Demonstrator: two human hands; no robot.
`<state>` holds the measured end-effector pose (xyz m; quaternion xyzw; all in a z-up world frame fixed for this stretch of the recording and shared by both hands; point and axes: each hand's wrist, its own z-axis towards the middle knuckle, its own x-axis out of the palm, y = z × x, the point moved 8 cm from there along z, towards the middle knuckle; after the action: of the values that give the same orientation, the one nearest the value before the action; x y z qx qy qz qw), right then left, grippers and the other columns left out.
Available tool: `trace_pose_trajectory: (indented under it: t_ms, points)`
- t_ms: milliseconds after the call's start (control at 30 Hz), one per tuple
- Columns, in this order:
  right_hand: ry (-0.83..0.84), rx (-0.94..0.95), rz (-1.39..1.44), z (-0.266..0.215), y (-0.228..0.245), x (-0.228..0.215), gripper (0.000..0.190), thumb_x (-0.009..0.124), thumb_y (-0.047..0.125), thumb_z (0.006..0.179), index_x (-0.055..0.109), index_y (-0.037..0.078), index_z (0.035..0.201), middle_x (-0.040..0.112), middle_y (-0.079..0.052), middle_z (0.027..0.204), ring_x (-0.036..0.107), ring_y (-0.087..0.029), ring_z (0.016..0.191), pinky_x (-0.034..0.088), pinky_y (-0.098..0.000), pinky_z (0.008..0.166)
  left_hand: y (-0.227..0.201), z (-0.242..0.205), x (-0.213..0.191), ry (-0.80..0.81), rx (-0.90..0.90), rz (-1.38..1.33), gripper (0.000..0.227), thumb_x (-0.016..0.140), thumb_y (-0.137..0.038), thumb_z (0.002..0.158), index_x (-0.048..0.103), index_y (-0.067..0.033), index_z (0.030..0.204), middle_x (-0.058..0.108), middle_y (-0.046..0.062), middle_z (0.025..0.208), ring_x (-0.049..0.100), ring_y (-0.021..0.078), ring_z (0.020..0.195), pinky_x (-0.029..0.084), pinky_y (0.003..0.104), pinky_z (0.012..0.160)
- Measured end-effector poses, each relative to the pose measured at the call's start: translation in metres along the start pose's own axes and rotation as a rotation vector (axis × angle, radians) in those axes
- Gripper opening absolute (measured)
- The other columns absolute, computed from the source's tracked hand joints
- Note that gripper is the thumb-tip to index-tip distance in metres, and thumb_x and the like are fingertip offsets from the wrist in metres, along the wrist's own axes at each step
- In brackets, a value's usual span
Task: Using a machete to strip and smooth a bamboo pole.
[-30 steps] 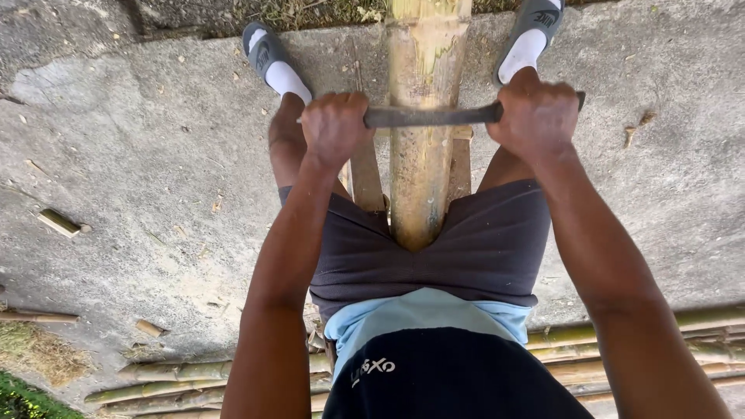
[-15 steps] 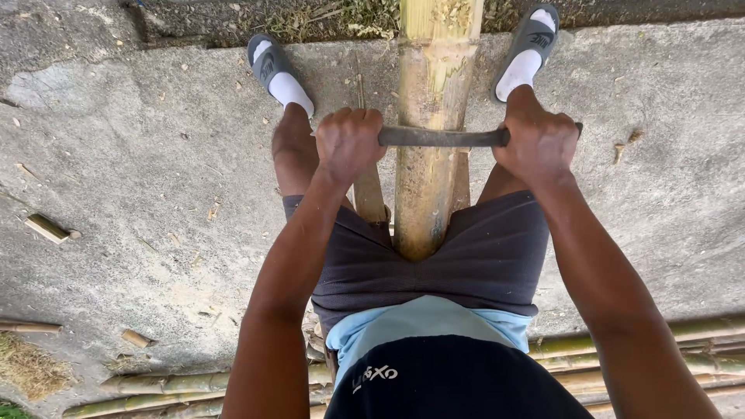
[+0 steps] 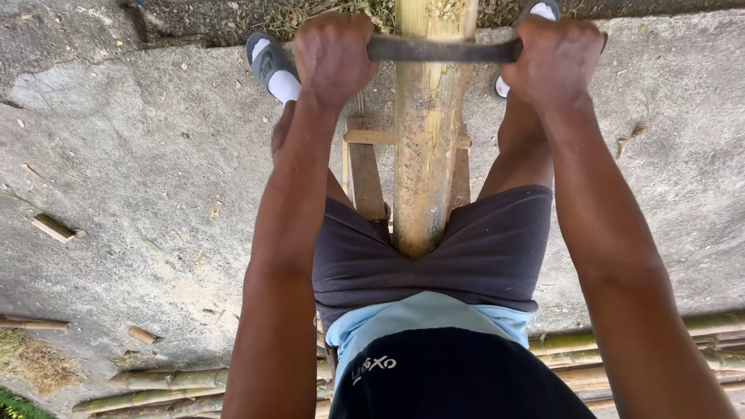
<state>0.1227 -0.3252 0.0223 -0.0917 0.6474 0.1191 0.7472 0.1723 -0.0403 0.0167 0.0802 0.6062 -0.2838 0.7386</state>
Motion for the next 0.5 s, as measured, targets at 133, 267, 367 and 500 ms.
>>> trace_pose_trajectory:
  t_ms: [133,267,367,500]
  points:
    - [0.148,0.027,0.053,-0.064,0.026,-0.002,0.036,0.07,0.019,0.09,0.055,0.018,0.057,0.038,0.007,0.049,0.036,-0.009,0.039,0.03,-0.0289,0.044,-0.04,-0.063,-0.015,0.148,-0.062,-0.025,0.027,0.075,-0.019,0.08,0.056,-0.0154,0.061,0.055,-0.001,0.053,0.051,0.0123,0.043,0.039,0.033,0.039]
    - [0.183,0.035,0.169,-0.119,0.053,-0.017,0.035,0.065,0.02,0.094,0.058,0.015,0.06,0.039,0.006,0.05,0.034,-0.008,0.042,0.029,-0.0259,0.044,-0.066,-0.115,-0.024,0.231,-0.101,-0.084,0.029,0.074,-0.022,0.077,0.054,-0.0145,0.059,0.056,0.001,0.055,0.054,0.0154,0.048,0.04,0.033,0.042]
    - [0.17,0.046,0.162,-0.117,0.049,-0.008,0.039,0.066,0.023,0.098,0.059,0.015,0.06,0.039,0.007,0.048,0.033,-0.007,0.04,0.029,-0.0263,0.041,-0.058,-0.116,-0.009,0.242,-0.074,-0.119,0.03,0.074,-0.019,0.084,0.057,-0.014,0.06,0.059,0.001,0.055,0.054,0.0129,0.045,0.04,0.031,0.04]
    - [0.294,0.048,0.068,-0.079,0.021,0.043,0.052,0.065,0.029,0.106,0.055,0.017,0.056,0.035,0.009,0.048,0.03,-0.008,0.036,0.028,-0.027,0.037,-0.03,-0.066,-0.005,0.212,-0.043,-0.026,0.013,0.072,-0.019,0.075,0.063,-0.0146,0.067,0.063,0.002,0.06,0.058,0.0146,0.051,0.043,0.031,0.042]
